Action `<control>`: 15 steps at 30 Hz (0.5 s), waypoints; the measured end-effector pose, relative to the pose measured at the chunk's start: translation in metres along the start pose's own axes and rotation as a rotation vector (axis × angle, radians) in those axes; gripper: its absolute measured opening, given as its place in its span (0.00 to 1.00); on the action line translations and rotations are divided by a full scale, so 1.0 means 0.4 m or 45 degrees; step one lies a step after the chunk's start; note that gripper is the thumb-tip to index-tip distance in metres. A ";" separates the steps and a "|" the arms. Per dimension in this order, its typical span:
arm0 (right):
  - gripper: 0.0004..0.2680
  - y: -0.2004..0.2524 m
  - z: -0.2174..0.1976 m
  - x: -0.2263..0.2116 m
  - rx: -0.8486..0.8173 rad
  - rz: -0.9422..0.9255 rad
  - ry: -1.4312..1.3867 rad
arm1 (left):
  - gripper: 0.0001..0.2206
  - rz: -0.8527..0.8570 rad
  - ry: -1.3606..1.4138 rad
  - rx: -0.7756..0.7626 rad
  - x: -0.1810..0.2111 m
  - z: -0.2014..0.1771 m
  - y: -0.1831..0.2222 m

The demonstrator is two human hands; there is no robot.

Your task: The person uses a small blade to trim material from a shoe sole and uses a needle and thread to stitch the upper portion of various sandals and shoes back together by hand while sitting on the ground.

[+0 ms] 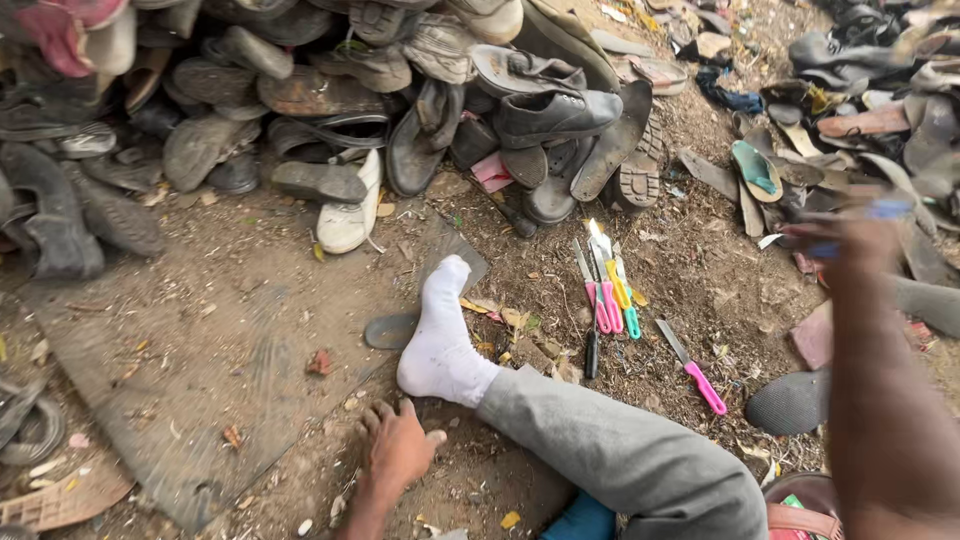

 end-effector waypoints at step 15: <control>0.12 -0.021 0.220 -0.448 -0.243 0.200 -0.803 | 0.35 -0.051 -0.172 -0.409 0.040 -0.025 -0.013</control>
Point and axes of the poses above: each hand's wrist, its own y-axis away from the middle knuckle, its own z-axis out of the palm, x = y × z, the point moved 4 cm from there along -y, towards the middle knuckle, and after that the axes turned 5 degrees about -z, right-handed, at the moved point
